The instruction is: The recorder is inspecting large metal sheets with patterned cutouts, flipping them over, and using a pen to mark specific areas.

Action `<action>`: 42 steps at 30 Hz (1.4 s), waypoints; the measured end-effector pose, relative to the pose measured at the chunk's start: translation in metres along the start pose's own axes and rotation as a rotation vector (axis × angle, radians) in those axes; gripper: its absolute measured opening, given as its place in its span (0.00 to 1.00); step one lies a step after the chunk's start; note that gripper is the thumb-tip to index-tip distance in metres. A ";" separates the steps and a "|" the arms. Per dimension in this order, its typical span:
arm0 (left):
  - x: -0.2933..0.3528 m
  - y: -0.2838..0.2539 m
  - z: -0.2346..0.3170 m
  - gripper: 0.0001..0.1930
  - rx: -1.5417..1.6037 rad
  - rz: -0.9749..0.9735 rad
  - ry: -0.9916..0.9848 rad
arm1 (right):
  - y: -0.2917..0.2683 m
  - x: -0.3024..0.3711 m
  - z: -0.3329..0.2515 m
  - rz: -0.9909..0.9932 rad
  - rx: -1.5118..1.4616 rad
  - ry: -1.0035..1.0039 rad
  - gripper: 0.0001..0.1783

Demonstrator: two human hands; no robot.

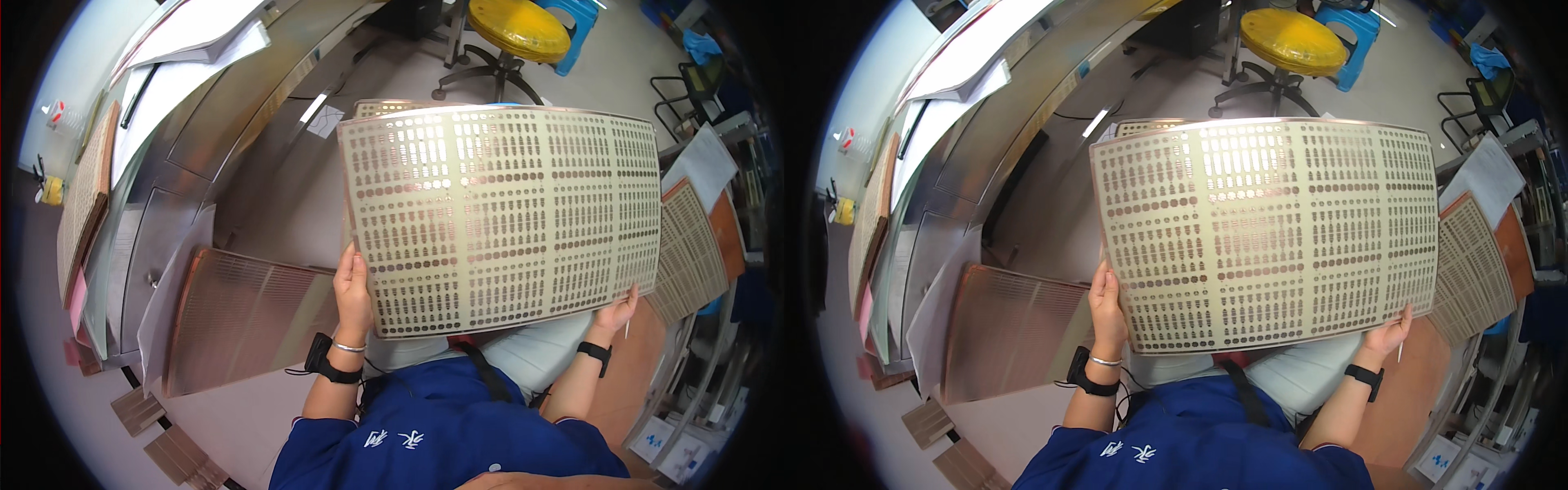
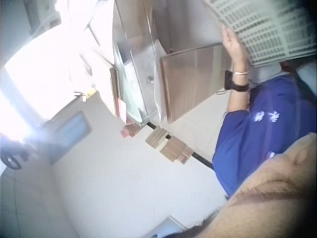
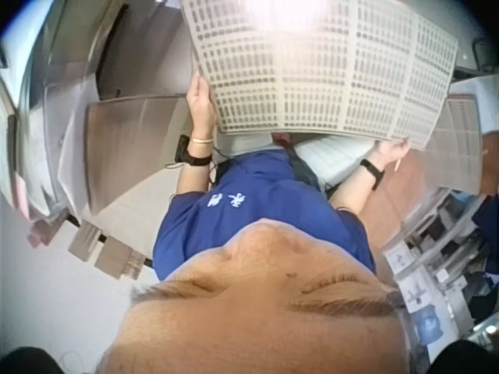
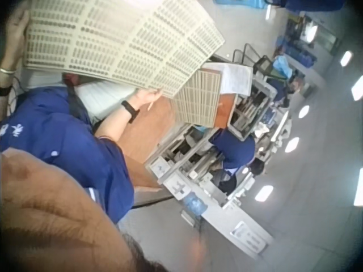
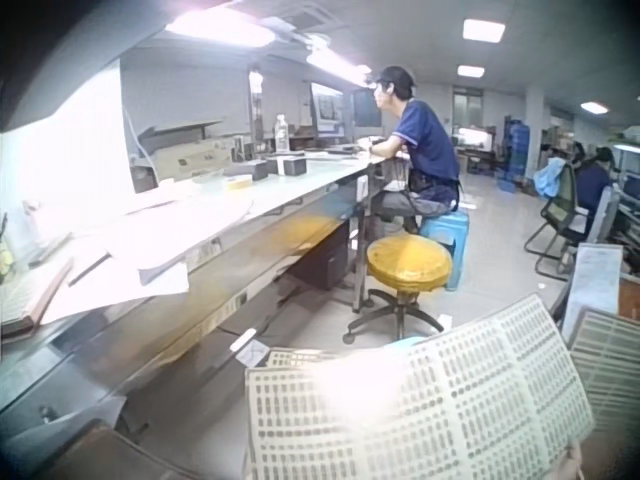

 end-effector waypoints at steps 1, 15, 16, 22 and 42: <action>0.000 -0.001 -0.001 0.21 -0.008 0.000 -0.005 | 0.002 0.002 0.001 0.015 0.008 -0.009 0.23; -0.006 0.000 -0.008 0.21 -0.080 0.025 -0.032 | 0.024 0.008 0.006 0.021 -0.064 -0.012 0.24; -0.006 0.000 -0.009 0.21 -0.097 0.045 -0.008 | 0.030 0.010 0.009 0.050 -0.069 -0.014 0.24; -0.004 0.006 -0.004 0.20 -0.094 0.016 0.009 | 0.019 0.008 0.008 0.008 -0.082 -0.031 0.24; -0.003 0.010 -0.004 0.20 -0.226 0.063 0.053 | 0.022 0.012 0.012 -0.074 -0.184 0.002 0.24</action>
Point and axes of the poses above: each hand's wrist, its own x-axis away from the middle knuckle, its own y-axis out of the palm, z = x × y, the point moved 1 cm from there along -x, towards the middle knuckle, and after that the axes turned 4 degrees about x, right-handed, at the moved point
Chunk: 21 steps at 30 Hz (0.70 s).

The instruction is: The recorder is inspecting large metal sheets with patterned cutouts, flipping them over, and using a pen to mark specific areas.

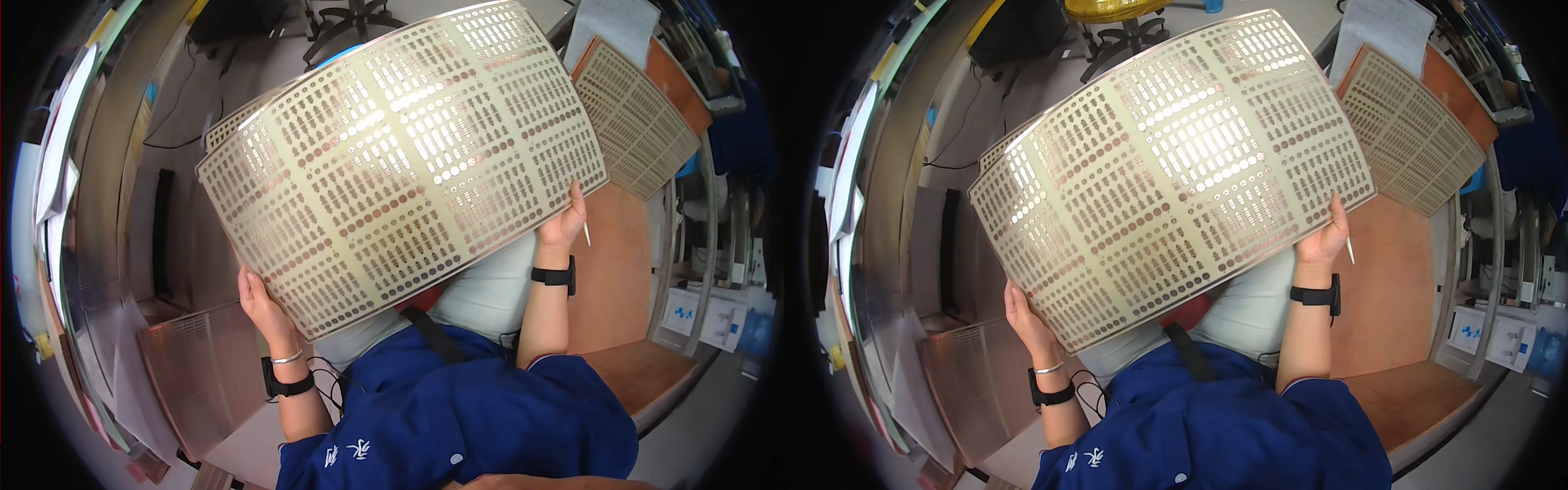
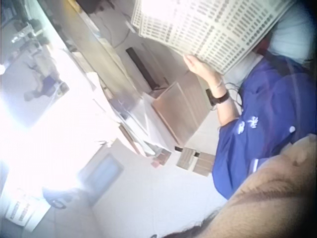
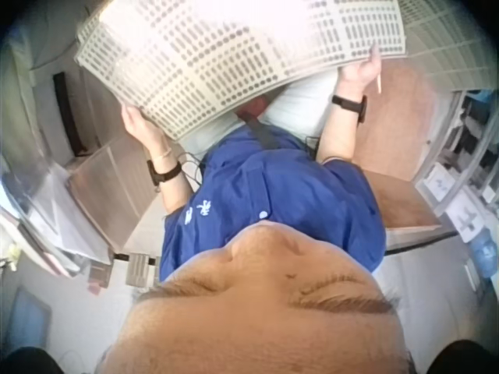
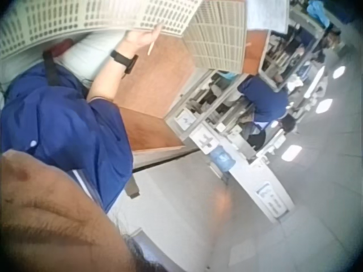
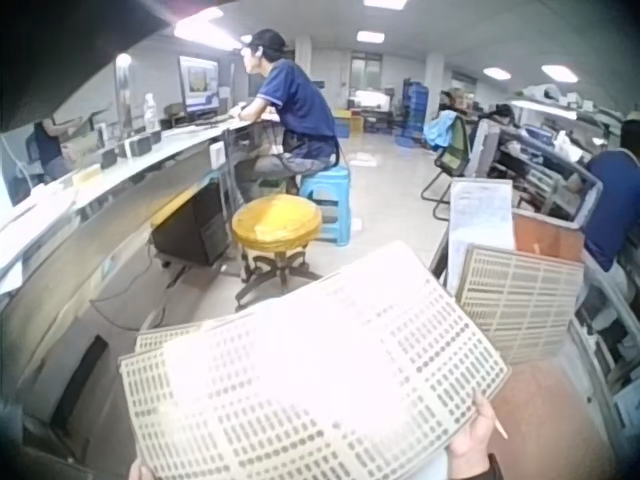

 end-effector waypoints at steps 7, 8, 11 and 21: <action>-0.004 0.004 0.007 0.20 0.043 -0.042 -0.034 | -0.004 -0.004 -0.001 -0.009 -0.050 -0.001 0.25; -0.005 0.001 0.006 0.20 0.074 -0.047 -0.054 | -0.004 -0.003 -0.001 -0.011 -0.055 -0.018 0.25; -0.007 -0.003 0.009 0.19 0.100 -0.110 -0.117 | 0.000 -0.001 -0.004 -0.007 -0.016 -0.003 0.25; -0.010 -0.003 0.008 0.15 0.033 -0.033 -0.209 | -0.002 0.003 -0.015 -0.015 0.148 0.024 0.29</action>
Point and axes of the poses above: each hand's wrist, its own x-axis away from the middle knuckle, its own y-axis out of the palm, z = x × y, the point moved 1 cm from there along -x, towards the middle knuckle, and after that the axes turned 4 degrees about x, right-handed, at the moved point
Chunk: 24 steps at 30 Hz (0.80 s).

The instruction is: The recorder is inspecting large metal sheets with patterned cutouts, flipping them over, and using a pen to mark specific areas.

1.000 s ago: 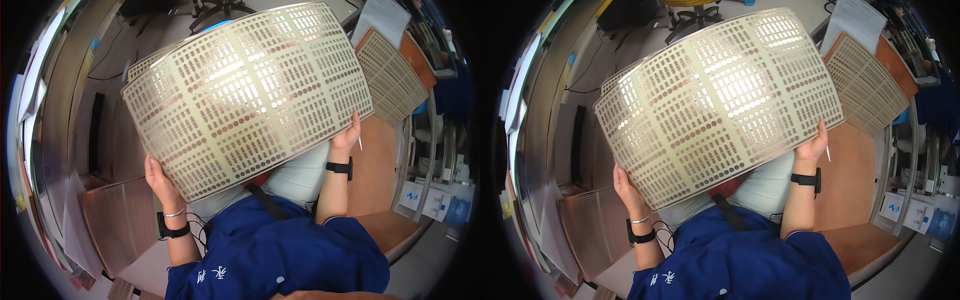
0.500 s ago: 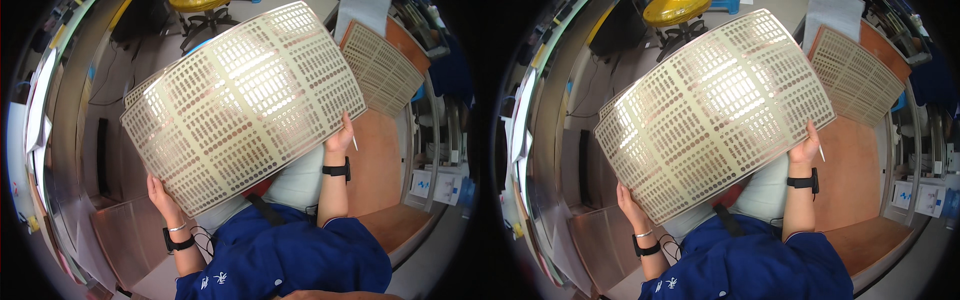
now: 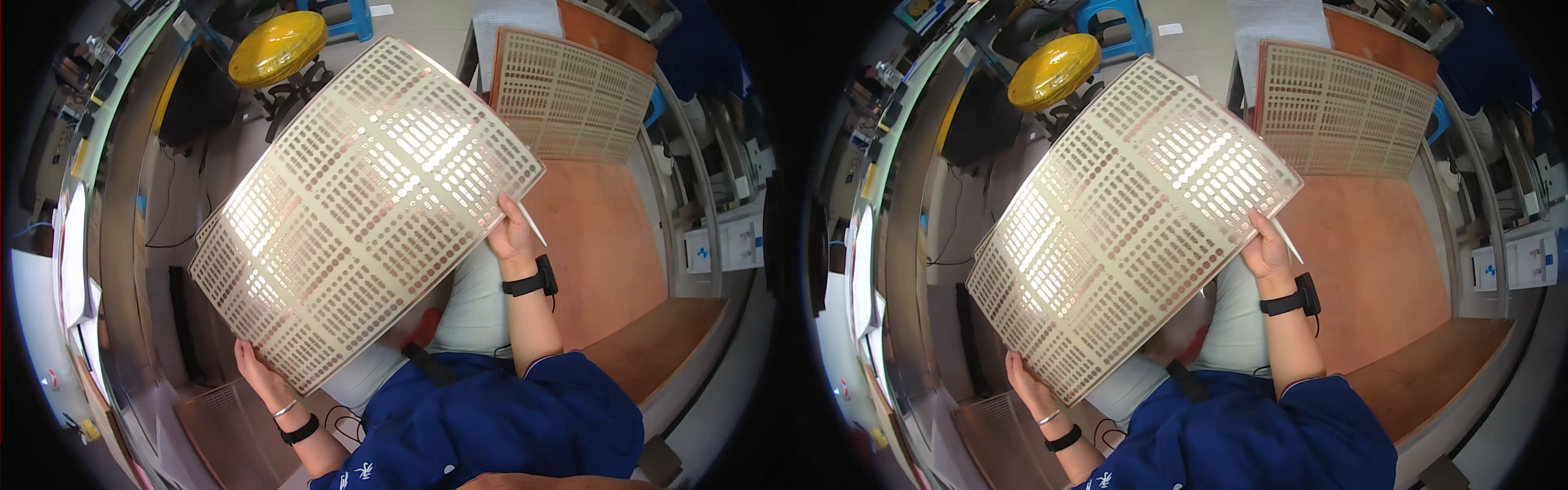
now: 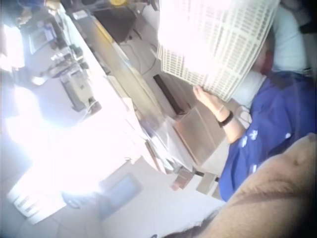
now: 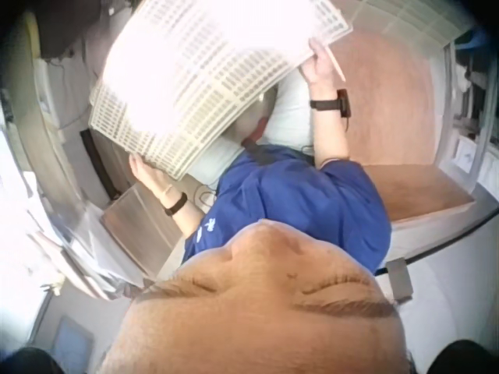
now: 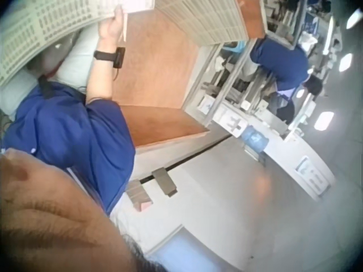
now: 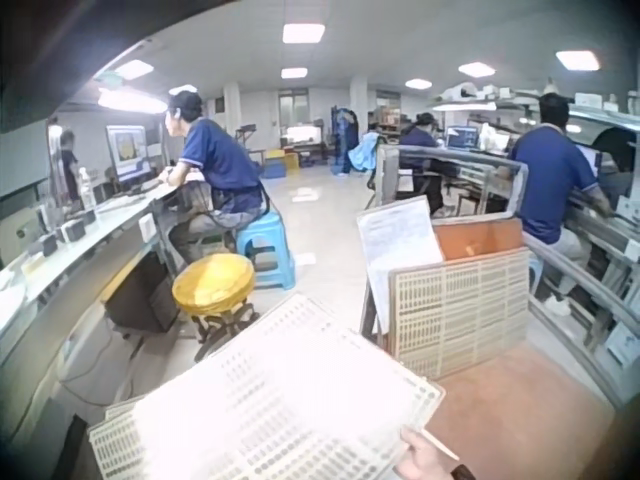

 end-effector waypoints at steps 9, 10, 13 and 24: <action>0.010 0.026 0.003 0.15 -0.071 0.197 0.131 | -0.004 -0.003 -0.011 -0.127 0.090 0.017 0.30; 0.009 0.025 0.001 0.15 -0.080 0.229 0.148 | -0.003 -0.004 -0.012 -0.128 0.085 0.012 0.30; 0.009 0.025 -0.002 0.16 -0.105 0.286 0.189 | -0.002 -0.004 -0.012 -0.146 0.079 0.008 0.30; 0.008 0.018 -0.009 0.16 0.052 0.222 0.253 | -0.012 -0.003 -0.010 -0.071 0.013 0.037 0.30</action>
Point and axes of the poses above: each hand's wrist, its own x-axis away from the middle knuckle, its own y-axis out of the palm, z = x × y, the point moved 1 cm from there along -x, towards the middle knuckle, and after that the axes turned 4 degrees about x, right-handed, at the moved point
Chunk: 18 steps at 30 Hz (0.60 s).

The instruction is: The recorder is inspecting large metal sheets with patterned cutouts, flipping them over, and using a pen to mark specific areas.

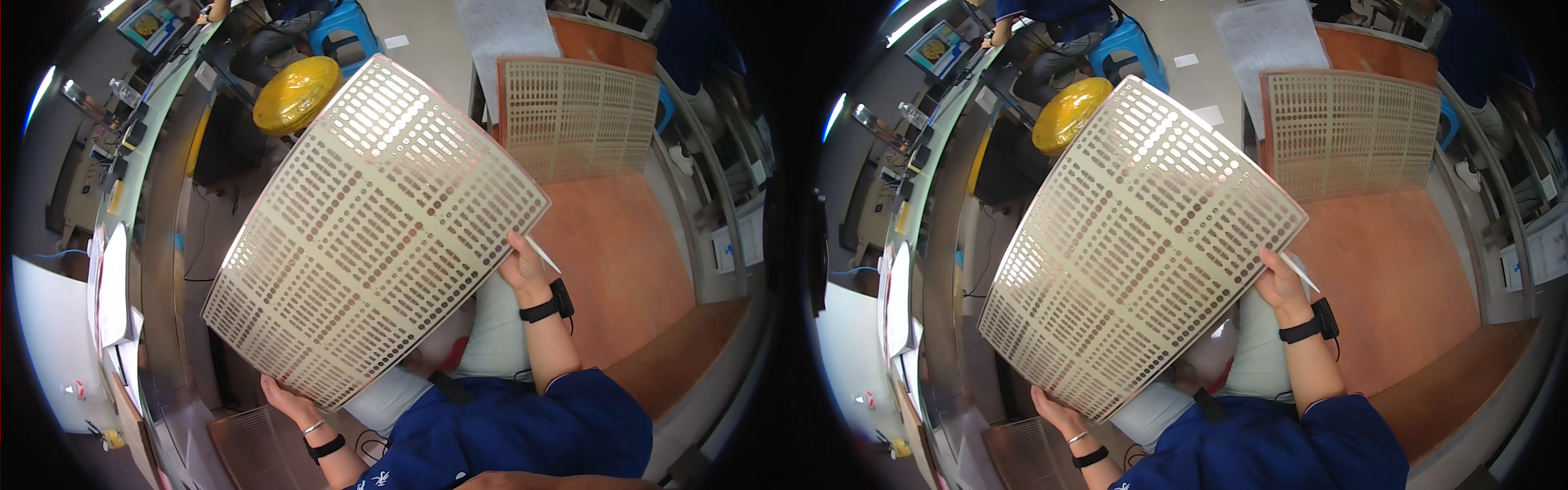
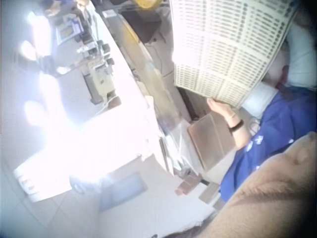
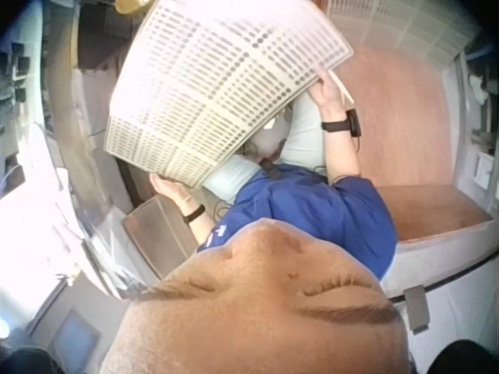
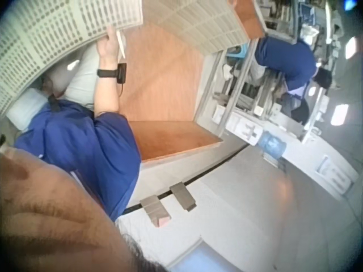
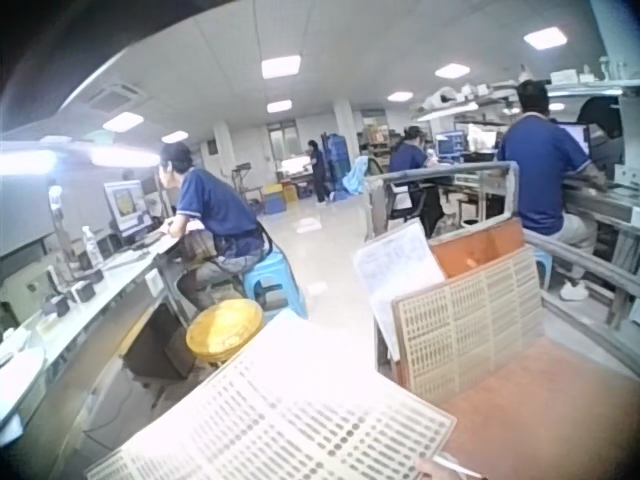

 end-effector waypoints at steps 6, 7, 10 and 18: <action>-0.002 -0.001 -0.003 0.16 -0.005 0.023 0.029 | -0.004 0.000 0.000 -0.023 -0.028 -0.010 0.28; -0.001 0.000 -0.002 0.16 0.001 0.013 0.028 | -0.005 0.000 0.000 -0.016 -0.026 -0.007 0.29; 0.002 0.002 0.000 0.15 0.034 0.016 0.031 | -0.009 -0.001 0.002 -0.008 -0.027 0.000 0.29; 0.010 0.008 0.000 0.16 0.132 0.005 0.028 | -0.022 -0.011 0.001 -0.002 0.054 -0.045 0.28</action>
Point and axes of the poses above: each hand's wrist, its own x-axis away from the middle knuckle, its own y-axis out of the palm, z = x × y, the point moved 1 cm from there along -x, towards the middle knuckle, and after that the axes turned 4 degrees about x, right-handed, at the moved point
